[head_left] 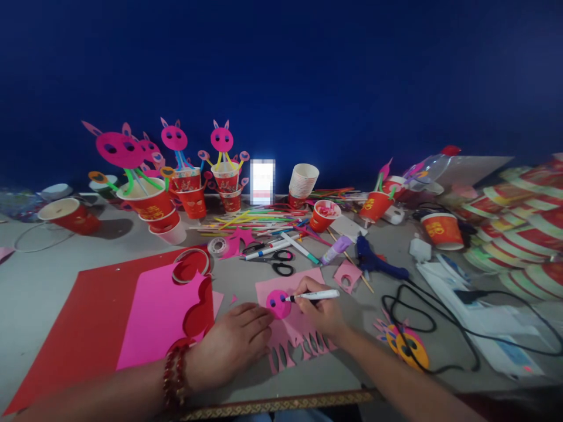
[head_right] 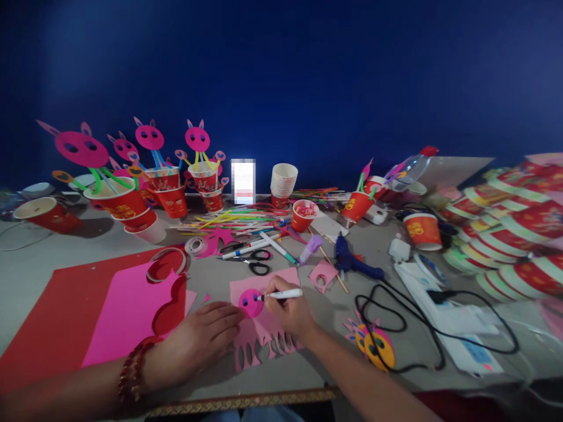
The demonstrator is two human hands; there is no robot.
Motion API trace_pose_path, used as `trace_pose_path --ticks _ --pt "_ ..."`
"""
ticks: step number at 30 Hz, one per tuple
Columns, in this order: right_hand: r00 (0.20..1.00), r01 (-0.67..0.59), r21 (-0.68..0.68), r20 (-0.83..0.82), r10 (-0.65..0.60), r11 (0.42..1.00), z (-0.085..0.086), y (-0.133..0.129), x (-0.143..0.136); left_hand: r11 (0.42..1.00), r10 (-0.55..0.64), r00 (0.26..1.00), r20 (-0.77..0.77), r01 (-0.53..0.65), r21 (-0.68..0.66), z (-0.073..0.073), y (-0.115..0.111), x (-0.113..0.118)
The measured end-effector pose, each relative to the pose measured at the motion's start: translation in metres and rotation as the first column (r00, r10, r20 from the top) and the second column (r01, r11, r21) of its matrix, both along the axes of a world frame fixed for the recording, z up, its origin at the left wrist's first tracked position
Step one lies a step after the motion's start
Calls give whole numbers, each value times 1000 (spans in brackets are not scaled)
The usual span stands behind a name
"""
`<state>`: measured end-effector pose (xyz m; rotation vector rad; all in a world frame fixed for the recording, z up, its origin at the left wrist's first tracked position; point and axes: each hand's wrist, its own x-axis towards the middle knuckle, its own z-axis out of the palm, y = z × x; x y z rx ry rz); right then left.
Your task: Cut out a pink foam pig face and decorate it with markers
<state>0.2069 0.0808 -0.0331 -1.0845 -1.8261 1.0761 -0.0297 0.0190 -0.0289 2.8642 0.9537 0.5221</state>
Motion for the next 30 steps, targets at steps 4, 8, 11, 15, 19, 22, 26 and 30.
trace_pose_path --ticks 4,8,11,15,19,22,26,30 --pt "1000 -8 -2 -7 8 1000 1 0 -1 1000 -2 1000 7 2 12 0 0 0" --pt "1000 -2 0 -10 2 1000 1 0 -1 1000 0 1000 4 0 8 0 0 0" --pt "1000 -22 0 5 22 1000 3 0 -1 1000 4 1000 -1 -4 7 0 0 1" --pt "1000 -6 14 3 6 1000 2 0 0 1000 -3 1000 6 3 11 -1 0 0" --pt "1000 -21 10 16 21 1000 -1 0 1 1000 -2 1000 14 2 12 -2 0 0" --pt "1000 -19 6 4 19 1000 -1 0 0 1000 1 1000 11 -2 16 -1 0 1" --pt "1000 -10 0 -16 10 1000 2 0 -1 1000 5 1000 13 -5 18 1 0 2" --pt "1000 -10 6 -14 10 1000 3 0 -1 1000 6 1000 13 -6 22 1 0 2"
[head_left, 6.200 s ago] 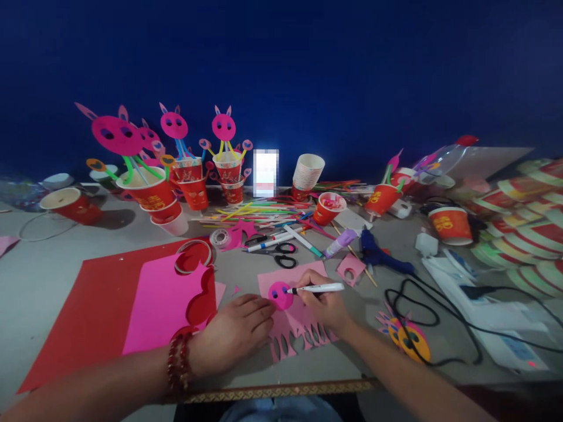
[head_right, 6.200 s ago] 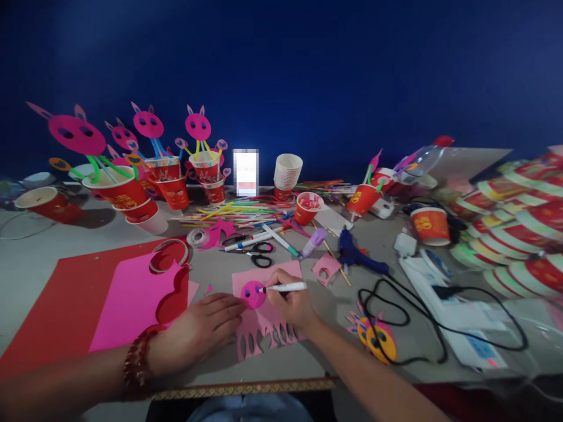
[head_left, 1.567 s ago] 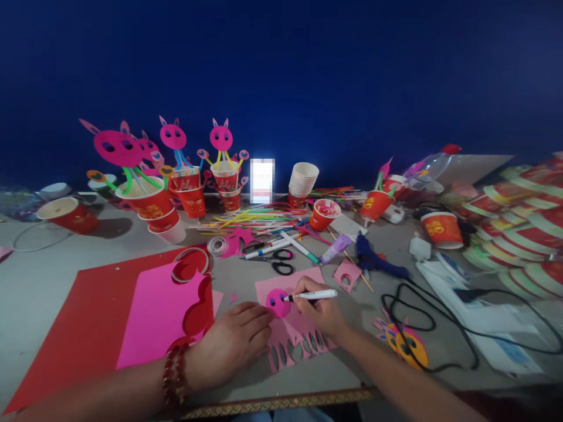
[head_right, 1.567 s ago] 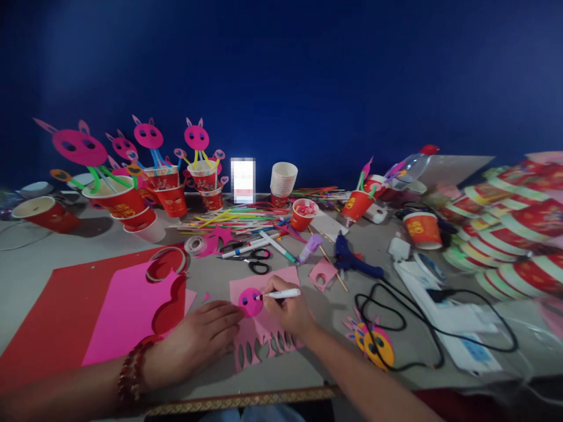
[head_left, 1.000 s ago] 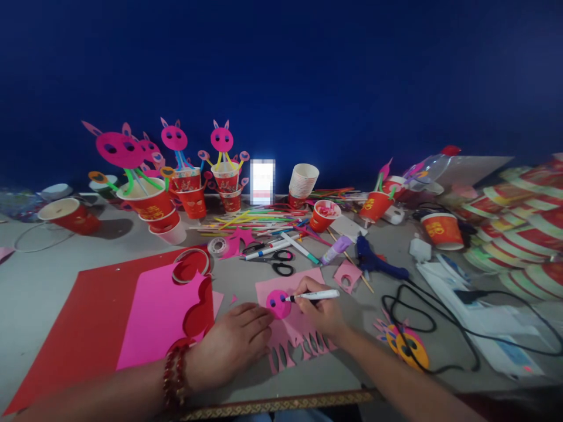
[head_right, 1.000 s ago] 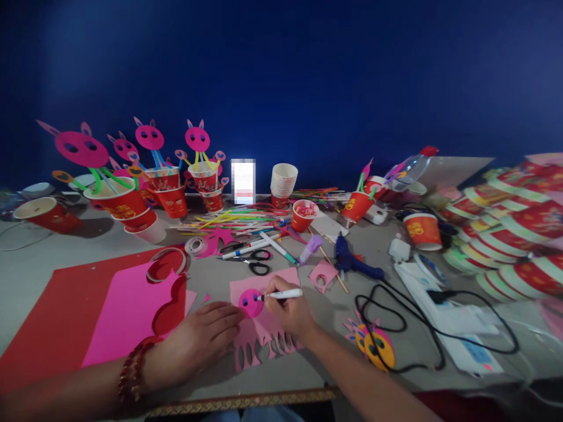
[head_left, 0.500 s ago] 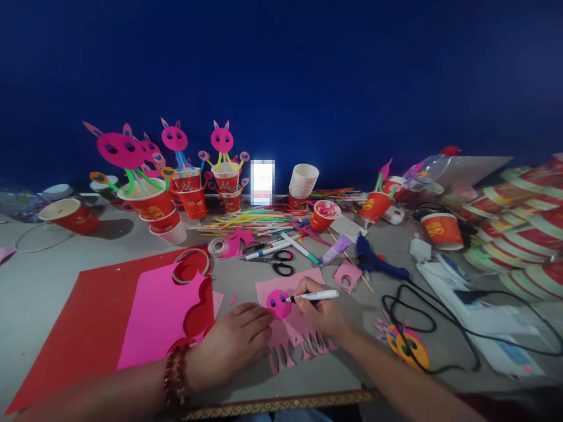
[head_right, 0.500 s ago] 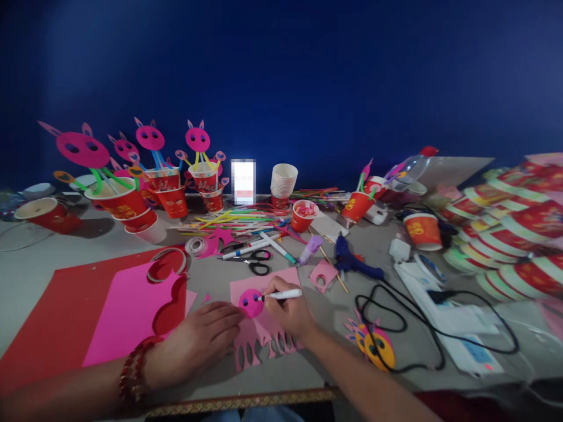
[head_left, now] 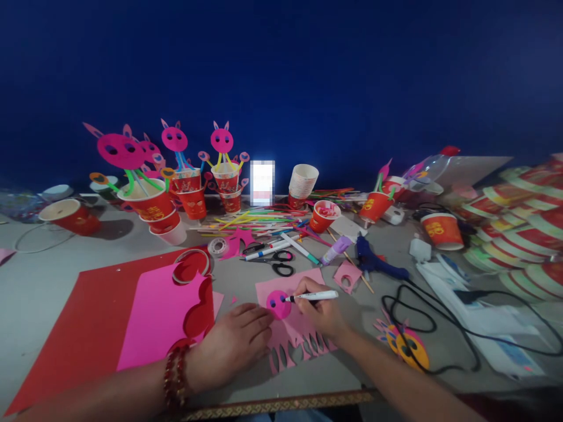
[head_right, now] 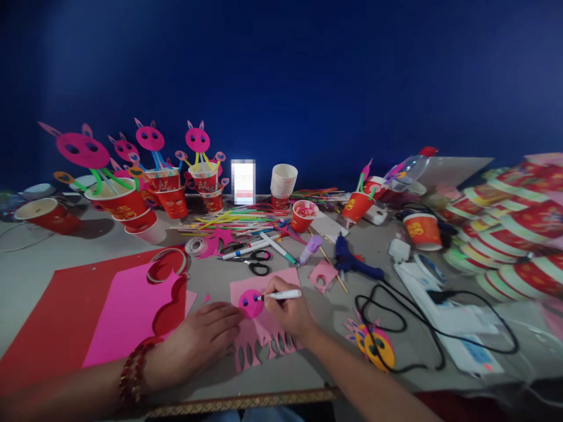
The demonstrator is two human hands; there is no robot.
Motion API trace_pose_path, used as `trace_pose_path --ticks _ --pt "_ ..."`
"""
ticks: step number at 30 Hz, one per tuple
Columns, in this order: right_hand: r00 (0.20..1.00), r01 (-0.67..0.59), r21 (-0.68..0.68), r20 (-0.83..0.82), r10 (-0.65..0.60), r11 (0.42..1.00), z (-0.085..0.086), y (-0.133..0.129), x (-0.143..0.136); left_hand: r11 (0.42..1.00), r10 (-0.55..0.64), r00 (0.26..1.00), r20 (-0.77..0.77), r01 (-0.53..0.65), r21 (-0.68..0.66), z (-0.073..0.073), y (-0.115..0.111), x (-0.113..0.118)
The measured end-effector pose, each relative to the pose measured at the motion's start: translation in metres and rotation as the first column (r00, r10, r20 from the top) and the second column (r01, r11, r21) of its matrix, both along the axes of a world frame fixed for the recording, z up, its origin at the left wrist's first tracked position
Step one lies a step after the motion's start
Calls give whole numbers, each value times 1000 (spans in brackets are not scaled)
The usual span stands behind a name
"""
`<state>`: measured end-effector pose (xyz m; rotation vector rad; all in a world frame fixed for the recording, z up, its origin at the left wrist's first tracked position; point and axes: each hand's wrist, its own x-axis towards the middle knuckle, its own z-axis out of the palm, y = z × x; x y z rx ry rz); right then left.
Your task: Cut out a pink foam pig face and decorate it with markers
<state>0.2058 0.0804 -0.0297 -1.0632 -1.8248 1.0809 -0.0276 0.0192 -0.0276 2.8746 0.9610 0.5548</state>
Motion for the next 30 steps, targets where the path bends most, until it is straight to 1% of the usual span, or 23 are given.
trace_pose_path --ticks 7,14,20,24,27,30 --pt "1000 7 -2 -1 -7 1000 -4 0 1 1000 8 1000 1 -8 -18 -3 -1 -1" --pt "1000 24 -3 -9 -24 1000 -2 0 0 1000 -7 1000 -5 7 -2 1 0 -1" --pt "1000 19 -26 -17 -19 999 -6 -1 2 1000 -1 1000 -2 1 -2 -1 0 -1" --pt "1000 23 -3 -6 -23 1000 -5 0 1 1000 -5 1000 -9 5 3 0 0 -1" --pt "1000 8 1 1 -8 1000 -5 0 1 1000 -5 1000 -15 5 6 1 0 -1" --pt "1000 19 -1 -14 -19 1000 -5 0 2 1000 -4 1000 -11 4 14 0 0 0"
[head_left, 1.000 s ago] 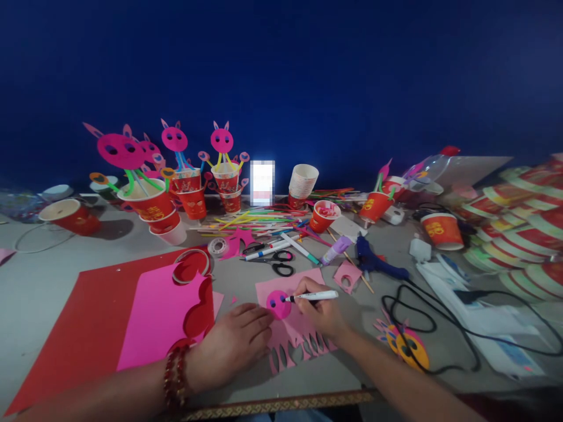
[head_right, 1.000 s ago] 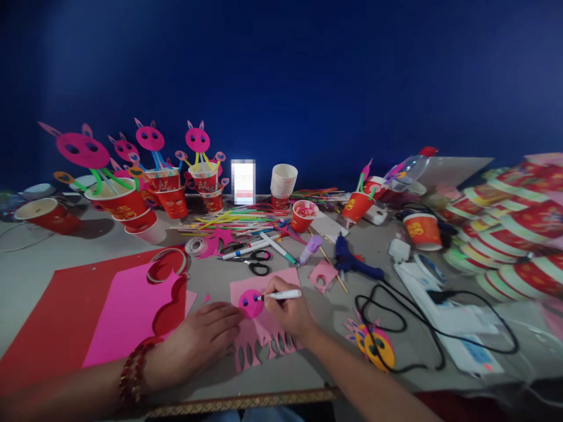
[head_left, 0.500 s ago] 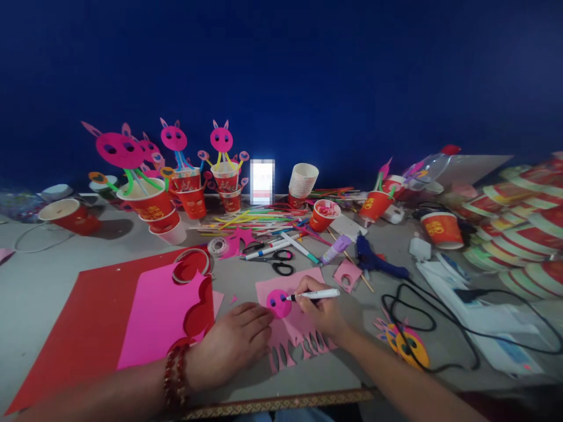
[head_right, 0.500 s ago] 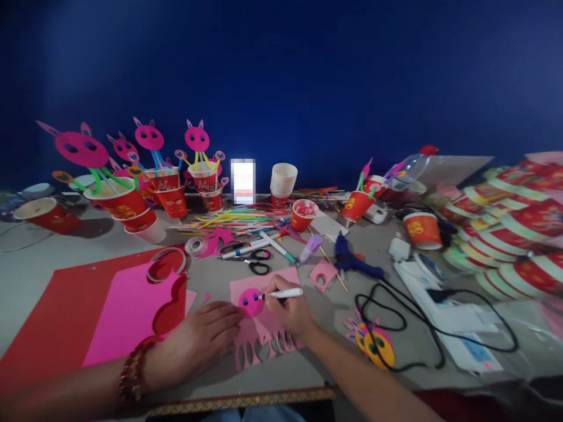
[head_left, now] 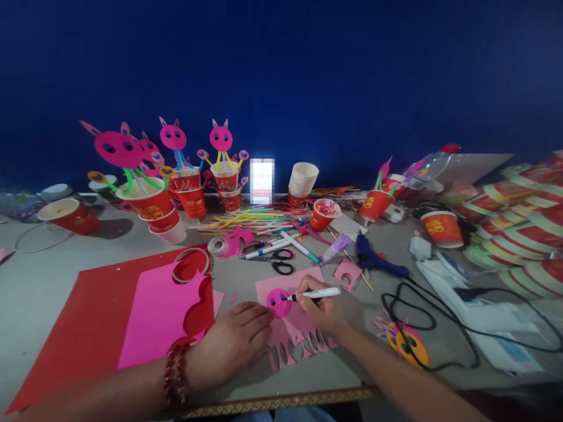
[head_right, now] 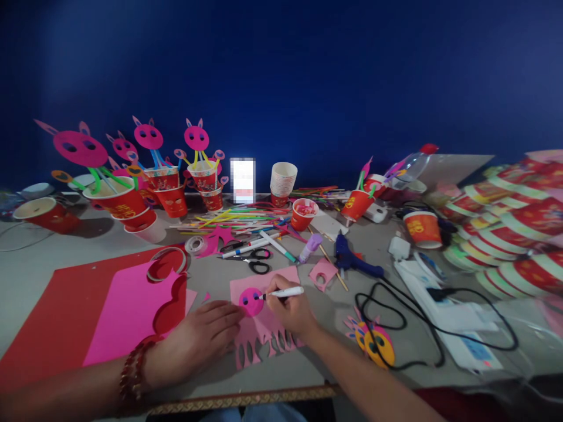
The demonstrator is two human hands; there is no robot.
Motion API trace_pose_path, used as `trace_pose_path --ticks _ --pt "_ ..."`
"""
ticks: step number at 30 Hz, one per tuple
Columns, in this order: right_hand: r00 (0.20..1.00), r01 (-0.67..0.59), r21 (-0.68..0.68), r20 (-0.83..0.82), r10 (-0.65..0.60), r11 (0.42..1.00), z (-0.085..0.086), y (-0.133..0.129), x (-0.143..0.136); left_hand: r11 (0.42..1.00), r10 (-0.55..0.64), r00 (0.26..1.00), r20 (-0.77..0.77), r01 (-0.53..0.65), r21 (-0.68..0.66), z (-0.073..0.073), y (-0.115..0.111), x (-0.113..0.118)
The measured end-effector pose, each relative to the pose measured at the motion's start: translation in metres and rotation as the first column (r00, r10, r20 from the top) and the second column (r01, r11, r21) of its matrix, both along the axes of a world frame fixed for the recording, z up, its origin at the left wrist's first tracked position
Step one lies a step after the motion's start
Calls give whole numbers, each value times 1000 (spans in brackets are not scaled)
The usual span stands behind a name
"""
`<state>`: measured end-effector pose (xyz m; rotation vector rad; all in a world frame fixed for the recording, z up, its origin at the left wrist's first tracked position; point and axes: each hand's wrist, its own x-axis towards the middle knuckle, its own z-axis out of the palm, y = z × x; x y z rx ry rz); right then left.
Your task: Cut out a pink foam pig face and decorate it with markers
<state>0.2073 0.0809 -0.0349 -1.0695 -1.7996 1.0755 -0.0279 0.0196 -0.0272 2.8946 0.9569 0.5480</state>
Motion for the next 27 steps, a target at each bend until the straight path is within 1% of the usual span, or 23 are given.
trace_pose_path --ticks 7,13,17,27 --pt "1000 0 16 21 0 1000 3 0 0 1000 -3 1000 7 3 -11 -3 -1 -1" --pt "1000 -6 3 18 6 1000 5 0 -1 1000 1 1000 13 -1 -1 -4 0 -1" --pt "1000 -1 -2 17 1 1000 4 0 -1 1000 -4 1000 10 4 -2 -2 -1 -1" --pt "1000 -2 3 -1 2 1000 0 -1 0 1000 5 1000 7 -6 15 -4 0 -1"
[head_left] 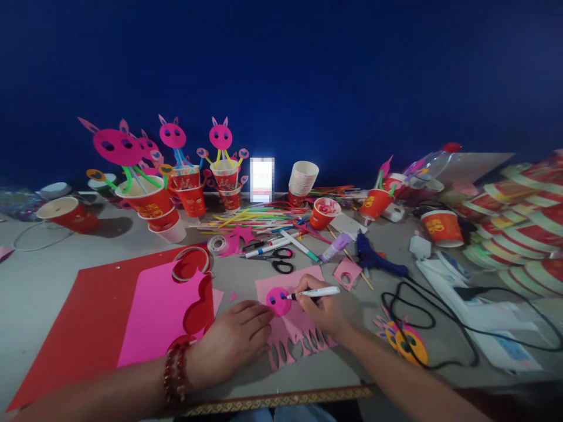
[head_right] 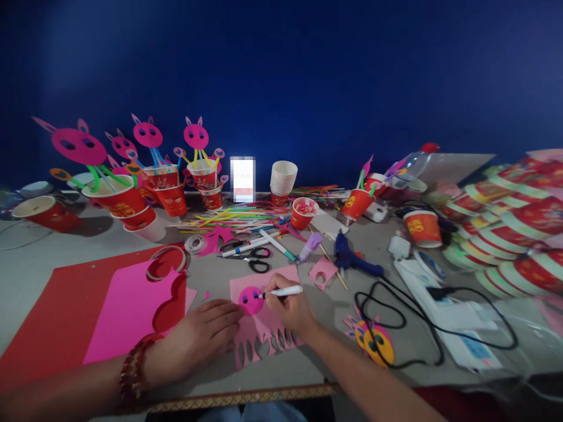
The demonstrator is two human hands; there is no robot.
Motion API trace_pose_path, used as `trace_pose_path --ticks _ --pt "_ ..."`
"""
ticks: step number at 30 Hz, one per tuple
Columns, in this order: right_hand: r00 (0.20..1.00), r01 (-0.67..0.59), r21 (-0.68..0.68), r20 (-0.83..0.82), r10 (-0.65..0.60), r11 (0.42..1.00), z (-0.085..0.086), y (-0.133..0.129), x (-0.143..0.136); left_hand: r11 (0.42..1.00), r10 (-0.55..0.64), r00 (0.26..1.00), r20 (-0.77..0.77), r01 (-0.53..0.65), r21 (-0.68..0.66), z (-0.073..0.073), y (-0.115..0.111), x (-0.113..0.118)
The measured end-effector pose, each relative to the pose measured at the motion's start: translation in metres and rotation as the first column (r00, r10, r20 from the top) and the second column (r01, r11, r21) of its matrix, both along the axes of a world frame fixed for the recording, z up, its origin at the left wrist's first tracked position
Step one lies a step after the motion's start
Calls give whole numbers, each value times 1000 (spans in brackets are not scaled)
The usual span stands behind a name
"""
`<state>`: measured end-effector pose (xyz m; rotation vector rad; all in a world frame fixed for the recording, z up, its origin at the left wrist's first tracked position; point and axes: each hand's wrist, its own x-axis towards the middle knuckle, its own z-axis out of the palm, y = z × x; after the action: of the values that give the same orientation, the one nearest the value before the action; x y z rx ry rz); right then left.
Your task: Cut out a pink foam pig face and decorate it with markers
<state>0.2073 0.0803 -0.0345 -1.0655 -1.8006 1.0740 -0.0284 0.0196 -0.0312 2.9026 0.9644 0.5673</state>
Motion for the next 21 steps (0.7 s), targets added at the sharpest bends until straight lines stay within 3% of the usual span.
trace_pose_path --ticks 21 --pt "999 -18 -2 43 18 1000 2 0 0 1000 -3 1000 7 3 -13 1 0 0"
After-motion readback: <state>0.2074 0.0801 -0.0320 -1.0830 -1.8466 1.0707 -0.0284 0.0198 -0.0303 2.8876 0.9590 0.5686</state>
